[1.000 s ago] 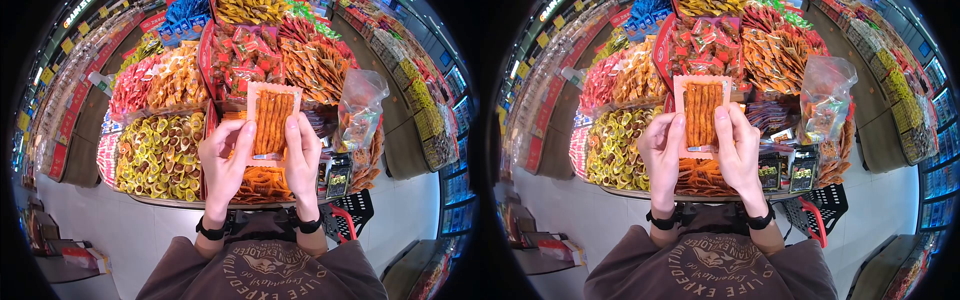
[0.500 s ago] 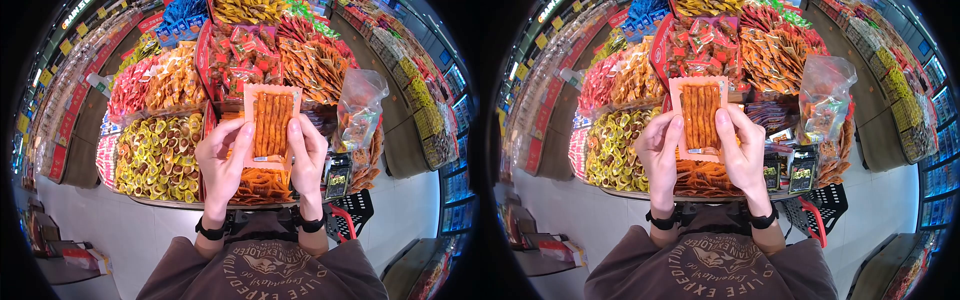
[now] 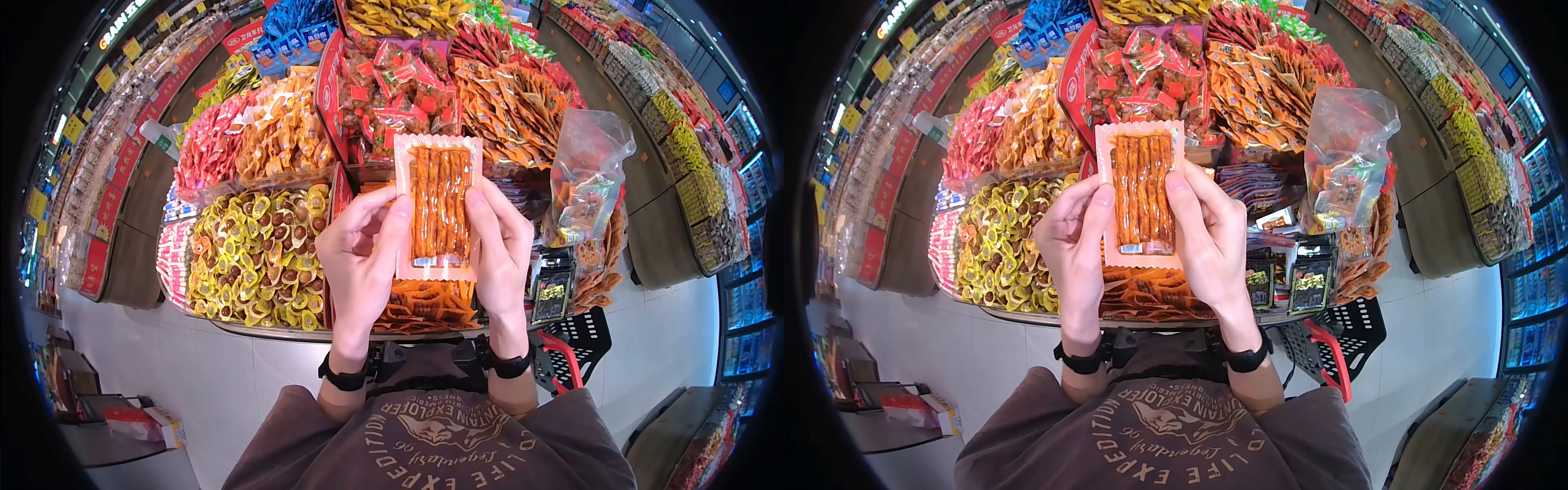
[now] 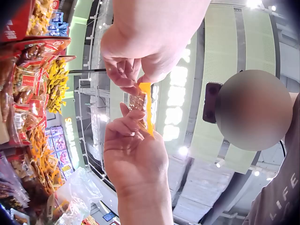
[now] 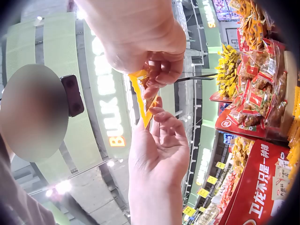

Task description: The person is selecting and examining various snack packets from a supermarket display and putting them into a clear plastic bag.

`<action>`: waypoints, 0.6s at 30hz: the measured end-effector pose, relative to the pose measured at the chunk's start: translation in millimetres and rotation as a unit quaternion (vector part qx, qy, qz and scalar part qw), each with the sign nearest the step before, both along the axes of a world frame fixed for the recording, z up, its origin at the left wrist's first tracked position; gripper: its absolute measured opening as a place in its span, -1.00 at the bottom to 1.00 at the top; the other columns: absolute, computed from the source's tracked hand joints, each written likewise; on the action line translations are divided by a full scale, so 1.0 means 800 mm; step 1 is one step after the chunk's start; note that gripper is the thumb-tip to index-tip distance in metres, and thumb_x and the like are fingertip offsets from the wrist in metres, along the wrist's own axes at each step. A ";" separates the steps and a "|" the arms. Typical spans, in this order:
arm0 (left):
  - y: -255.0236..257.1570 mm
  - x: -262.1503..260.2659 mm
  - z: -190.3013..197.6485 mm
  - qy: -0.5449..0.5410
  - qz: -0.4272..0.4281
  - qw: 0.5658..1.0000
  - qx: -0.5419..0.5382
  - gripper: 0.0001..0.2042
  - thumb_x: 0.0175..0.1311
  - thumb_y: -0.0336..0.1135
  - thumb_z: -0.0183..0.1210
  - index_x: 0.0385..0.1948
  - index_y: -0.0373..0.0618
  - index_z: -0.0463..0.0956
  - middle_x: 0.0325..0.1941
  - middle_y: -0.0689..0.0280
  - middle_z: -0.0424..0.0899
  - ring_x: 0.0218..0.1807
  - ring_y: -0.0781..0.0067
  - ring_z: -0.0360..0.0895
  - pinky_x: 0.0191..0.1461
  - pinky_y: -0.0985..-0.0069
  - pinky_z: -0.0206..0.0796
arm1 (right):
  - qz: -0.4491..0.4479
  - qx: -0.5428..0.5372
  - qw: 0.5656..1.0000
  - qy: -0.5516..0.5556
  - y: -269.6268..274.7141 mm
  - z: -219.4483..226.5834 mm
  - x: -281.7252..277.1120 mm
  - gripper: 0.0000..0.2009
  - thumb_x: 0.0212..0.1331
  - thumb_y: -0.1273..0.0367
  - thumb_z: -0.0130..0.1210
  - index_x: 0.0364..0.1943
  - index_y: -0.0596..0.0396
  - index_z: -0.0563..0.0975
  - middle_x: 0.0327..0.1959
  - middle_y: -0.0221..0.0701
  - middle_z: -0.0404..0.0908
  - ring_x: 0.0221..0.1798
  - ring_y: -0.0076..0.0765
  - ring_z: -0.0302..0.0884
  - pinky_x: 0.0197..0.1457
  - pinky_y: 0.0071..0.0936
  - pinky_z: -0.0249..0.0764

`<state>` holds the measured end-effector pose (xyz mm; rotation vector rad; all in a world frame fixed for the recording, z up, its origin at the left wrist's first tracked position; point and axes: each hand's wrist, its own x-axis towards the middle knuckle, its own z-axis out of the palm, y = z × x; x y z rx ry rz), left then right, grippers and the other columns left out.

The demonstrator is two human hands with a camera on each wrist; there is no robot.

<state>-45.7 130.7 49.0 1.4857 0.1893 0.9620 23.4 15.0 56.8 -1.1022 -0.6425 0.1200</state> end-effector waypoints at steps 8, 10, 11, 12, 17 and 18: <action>-0.001 0.002 0.006 -0.012 -0.003 1.000 -0.011 -0.82 0.31 -0.43 0.21 -0.13 -0.29 0.59 -0.36 0.43 0.63 -0.35 0.80 0.46 -0.31 0.77 0.26 | -0.035 -0.082 0.995 -0.036 -0.001 -0.006 0.007 -0.65 0.45 0.33 -0.09 0.17 0.29 0.45 -0.30 -0.44 0.62 -0.30 -0.73 0.40 -0.25 -0.68 0.38; 0.000 0.002 0.006 -0.022 -0.005 1.000 -0.010 -0.82 0.31 -0.42 0.21 -0.12 -0.29 0.59 -0.33 0.40 0.65 -0.32 0.77 0.49 -0.26 0.75 0.30 | -0.044 -0.088 0.993 -0.060 0.001 -0.007 0.009 -0.64 0.45 0.30 -0.09 0.17 0.28 0.45 -0.35 -0.46 0.61 -0.34 -0.74 0.38 -0.30 -0.68 0.37; 0.002 0.001 0.004 -0.018 -0.010 1.000 -0.003 -0.82 0.31 -0.42 0.20 -0.12 -0.30 0.59 -0.31 0.39 0.66 -0.29 0.75 0.51 -0.23 0.74 0.31 | -0.053 -0.080 0.993 -0.071 0.002 -0.007 0.010 -0.64 0.45 0.30 -0.08 0.16 0.29 0.45 -0.35 -0.46 0.61 -0.34 -0.74 0.38 -0.30 -0.68 0.36; 0.003 0.000 0.003 -0.015 -0.016 1.000 0.004 -0.82 0.32 -0.42 0.20 -0.12 -0.30 0.58 -0.29 0.37 0.67 -0.27 0.73 0.53 -0.21 0.73 0.33 | -0.062 -0.071 0.992 -0.083 0.004 -0.008 0.010 -0.63 0.45 0.29 -0.08 0.15 0.31 0.45 -0.36 -0.47 0.61 -0.35 -0.73 0.38 -0.30 -0.67 0.36; 0.002 0.001 0.003 -0.009 -0.009 1.000 -0.003 -0.82 0.31 -0.44 0.20 -0.12 -0.30 0.59 -0.30 0.38 0.66 -0.29 0.75 0.51 -0.23 0.74 0.32 | -0.048 -0.063 0.995 -0.054 0.002 -0.009 0.007 -0.66 0.45 0.32 -0.09 0.14 0.28 0.47 -0.57 -0.60 0.47 -0.54 -0.82 0.26 -0.52 -0.72 0.17; 0.001 0.001 0.003 -0.009 -0.004 1.000 0.000 -0.82 0.31 -0.44 0.20 -0.12 -0.30 0.59 -0.31 0.39 0.66 -0.30 0.76 0.51 -0.23 0.75 0.31 | -0.029 -0.073 0.997 -0.022 0.000 -0.008 0.006 -0.67 0.45 0.33 -0.09 0.13 0.27 0.48 -0.64 -0.65 0.41 -0.60 -0.85 0.20 -0.59 -0.73 0.07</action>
